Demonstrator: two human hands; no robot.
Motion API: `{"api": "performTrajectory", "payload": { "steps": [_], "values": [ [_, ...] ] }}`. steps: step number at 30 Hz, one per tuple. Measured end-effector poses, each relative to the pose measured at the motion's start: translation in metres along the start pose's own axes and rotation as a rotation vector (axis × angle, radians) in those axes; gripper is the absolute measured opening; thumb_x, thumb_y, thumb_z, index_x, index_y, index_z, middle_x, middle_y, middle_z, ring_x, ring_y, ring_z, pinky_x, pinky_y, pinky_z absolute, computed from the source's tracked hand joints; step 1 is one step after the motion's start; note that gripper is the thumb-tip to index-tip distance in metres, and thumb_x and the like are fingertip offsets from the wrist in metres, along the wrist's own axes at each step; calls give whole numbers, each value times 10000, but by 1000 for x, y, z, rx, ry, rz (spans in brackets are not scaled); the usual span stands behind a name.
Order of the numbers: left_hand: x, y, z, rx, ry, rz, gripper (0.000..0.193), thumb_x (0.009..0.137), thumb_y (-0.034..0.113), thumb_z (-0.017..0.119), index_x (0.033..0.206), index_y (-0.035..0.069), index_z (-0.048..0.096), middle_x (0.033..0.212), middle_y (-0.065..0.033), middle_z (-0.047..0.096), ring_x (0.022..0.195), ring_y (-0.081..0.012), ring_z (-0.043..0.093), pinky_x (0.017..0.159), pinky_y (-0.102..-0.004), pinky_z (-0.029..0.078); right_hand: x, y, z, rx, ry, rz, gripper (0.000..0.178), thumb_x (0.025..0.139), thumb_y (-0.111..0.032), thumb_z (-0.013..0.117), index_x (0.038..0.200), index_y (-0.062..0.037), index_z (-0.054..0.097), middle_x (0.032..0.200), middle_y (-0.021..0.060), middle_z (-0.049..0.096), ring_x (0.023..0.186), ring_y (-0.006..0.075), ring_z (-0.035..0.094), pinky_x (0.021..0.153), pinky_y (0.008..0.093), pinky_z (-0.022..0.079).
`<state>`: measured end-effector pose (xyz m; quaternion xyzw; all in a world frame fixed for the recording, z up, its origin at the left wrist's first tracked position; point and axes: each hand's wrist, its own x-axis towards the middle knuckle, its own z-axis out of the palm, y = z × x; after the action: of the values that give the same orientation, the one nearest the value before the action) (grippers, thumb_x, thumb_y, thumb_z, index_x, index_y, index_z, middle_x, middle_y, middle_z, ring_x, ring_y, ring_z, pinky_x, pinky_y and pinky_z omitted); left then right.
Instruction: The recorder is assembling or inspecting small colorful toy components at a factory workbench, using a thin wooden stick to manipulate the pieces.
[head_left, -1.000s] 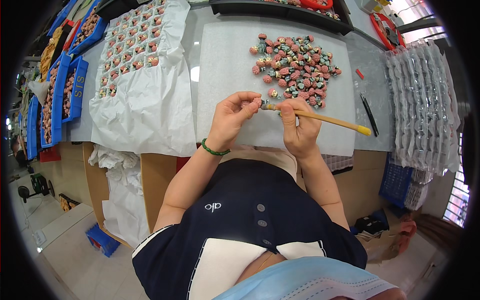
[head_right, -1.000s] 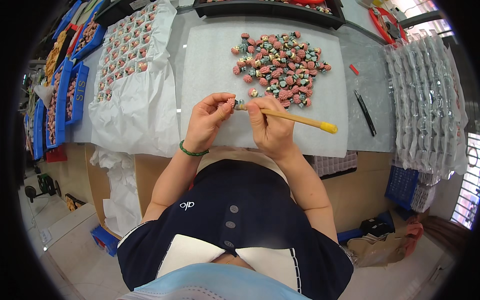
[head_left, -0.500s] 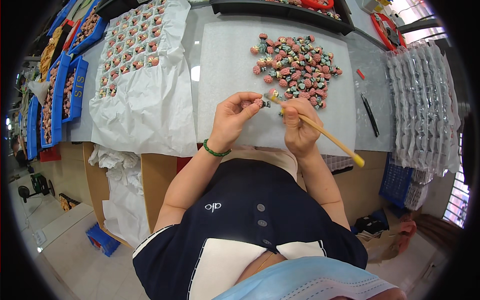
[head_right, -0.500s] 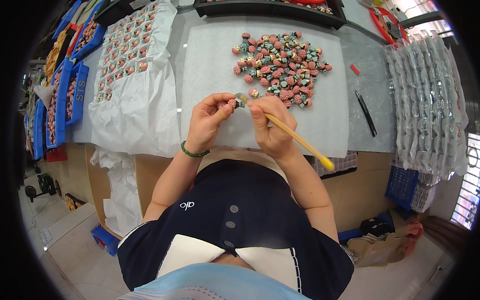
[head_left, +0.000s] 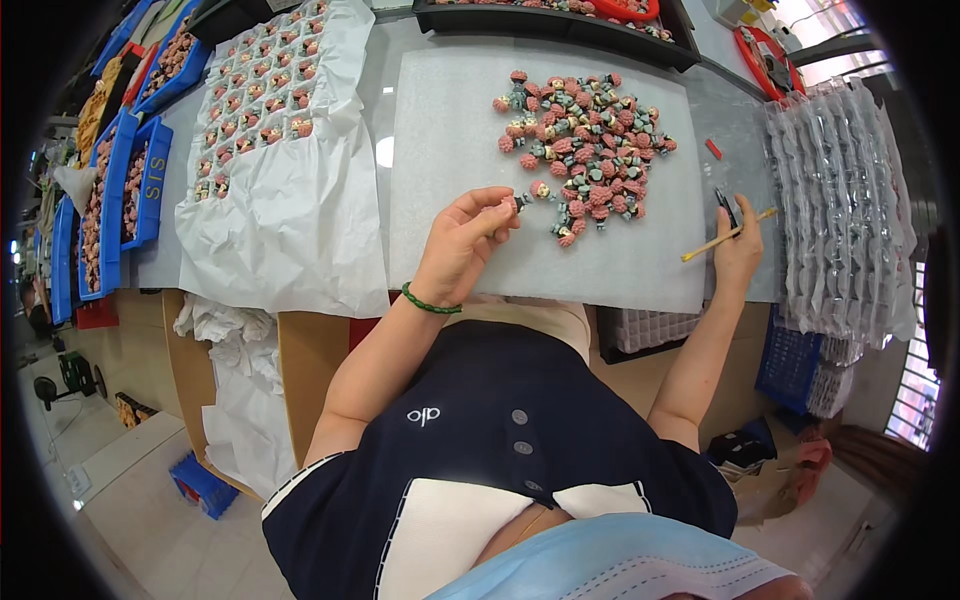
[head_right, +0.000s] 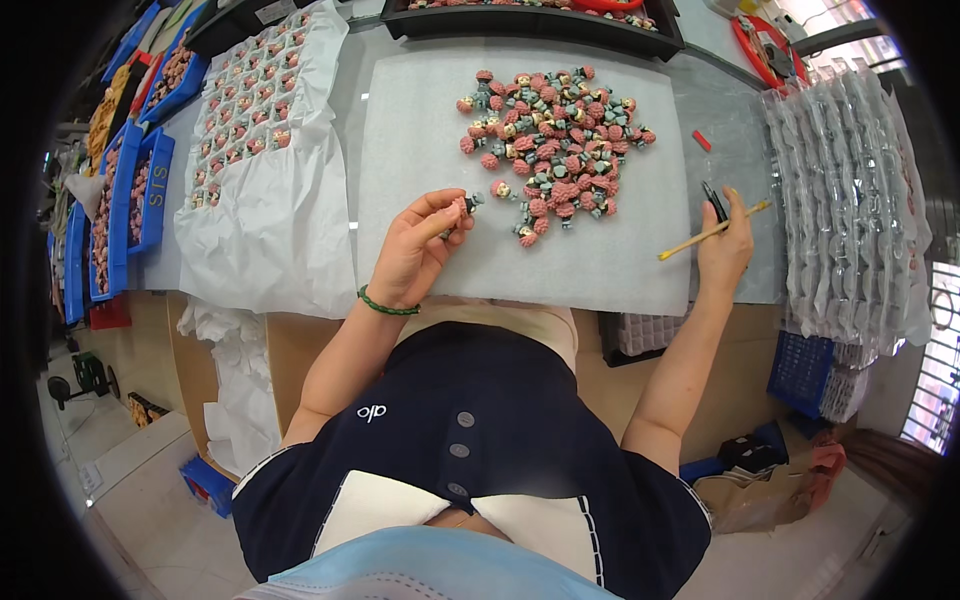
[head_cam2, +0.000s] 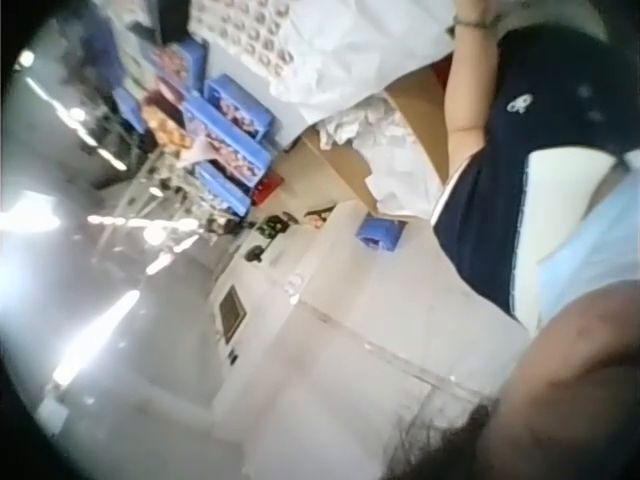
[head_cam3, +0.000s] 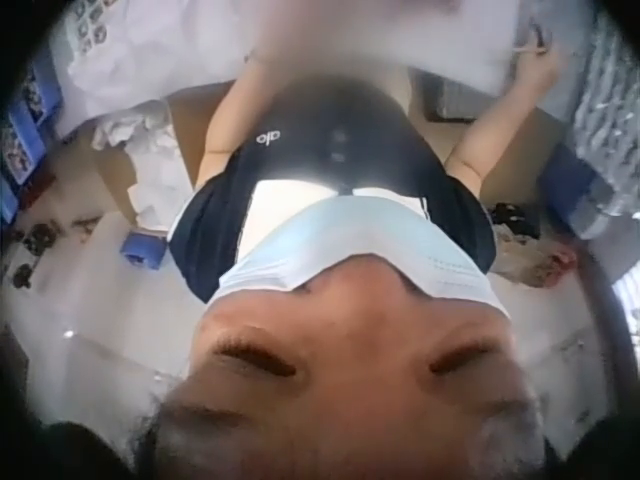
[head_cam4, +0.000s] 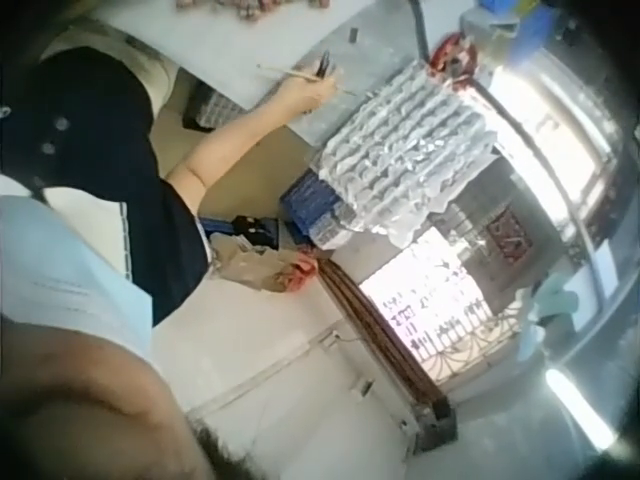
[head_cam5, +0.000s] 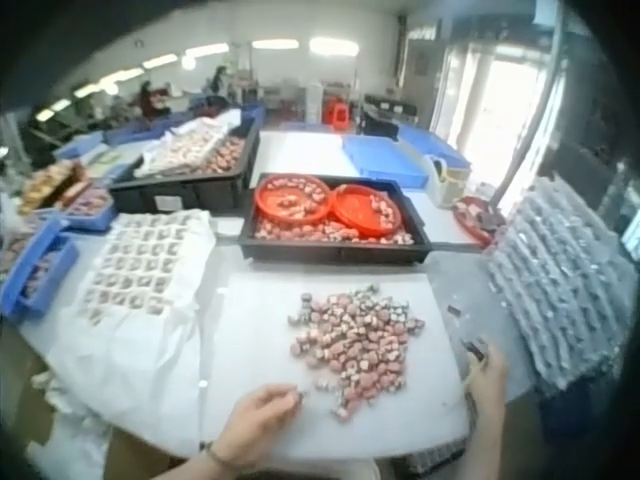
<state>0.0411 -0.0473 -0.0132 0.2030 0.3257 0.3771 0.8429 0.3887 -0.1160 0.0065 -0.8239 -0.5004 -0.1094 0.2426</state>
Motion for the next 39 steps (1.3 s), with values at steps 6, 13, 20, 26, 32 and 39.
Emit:
{"api": "performTrajectory", "payload": {
  "steps": [6, 13, 20, 26, 32, 39],
  "values": [
    [-1, -3, 4, -57, 70, -34, 183, 796, 54, 576, 956, 10, 498, 881, -76, 591, 851, -155, 572, 702, -228, 417, -5, 50, 1, -41, -77, -14, 190, 785, -144, 607, 961, -74, 627, 848, 165, 613, 770, 308, 579, 666, 345, 455],
    [-3, -3, 7, -40, 41, -13, 301, 802, 31, 569, 1092, 18, 488, 946, -67, 587, 895, -142, 563, 708, -215, 441, -7, 40, 2, -25, 14, -25, 186, 842, -122, 530, 997, -64, 612, 825, 171, 610, 693, 273, 581, 629, 339, 449],
    [4, -7, 8, -28, -52, 26, 424, 783, 7, 594, 1183, -6, 452, 921, -39, 565, 793, -104, 539, 674, -194, 421, -13, -65, -11, 453, -76, 43, 229, 861, -124, 528, 1072, -47, 574, 852, 101, 602, 677, 136, 547, 613, 268, 446],
    [8, -17, 9, 34, -33, 49, 395, 803, -2, 560, 1182, 9, 449, 930, -60, 569, 843, -125, 552, 701, -216, 443, -28, -139, -8, 578, -285, -418, 204, 773, -79, 614, 969, -29, 589, 804, 136, 591, 699, 230, 575, 619, 288, 454],
    [11, -21, 7, 21, -64, 74, 354, 820, -8, 535, 1163, 3, 451, 950, -79, 569, 861, -151, 561, 703, -232, 452, -35, -160, 7, 430, -373, -613, 255, 739, -99, 633, 987, -61, 591, 743, 103, 565, 654, 244, 536, 571, 333, 437],
    [11, -20, 7, -4, -45, 92, 297, 810, -17, 545, 1097, -14, 471, 941, -79, 580, 856, -154, 577, 671, -220, 450, -24, -171, 8, 321, -323, -747, 269, 721, -155, 647, 966, -56, 595, 713, 77, 548, 646, 225, 506, 549, 329, 412]
  ]
}}
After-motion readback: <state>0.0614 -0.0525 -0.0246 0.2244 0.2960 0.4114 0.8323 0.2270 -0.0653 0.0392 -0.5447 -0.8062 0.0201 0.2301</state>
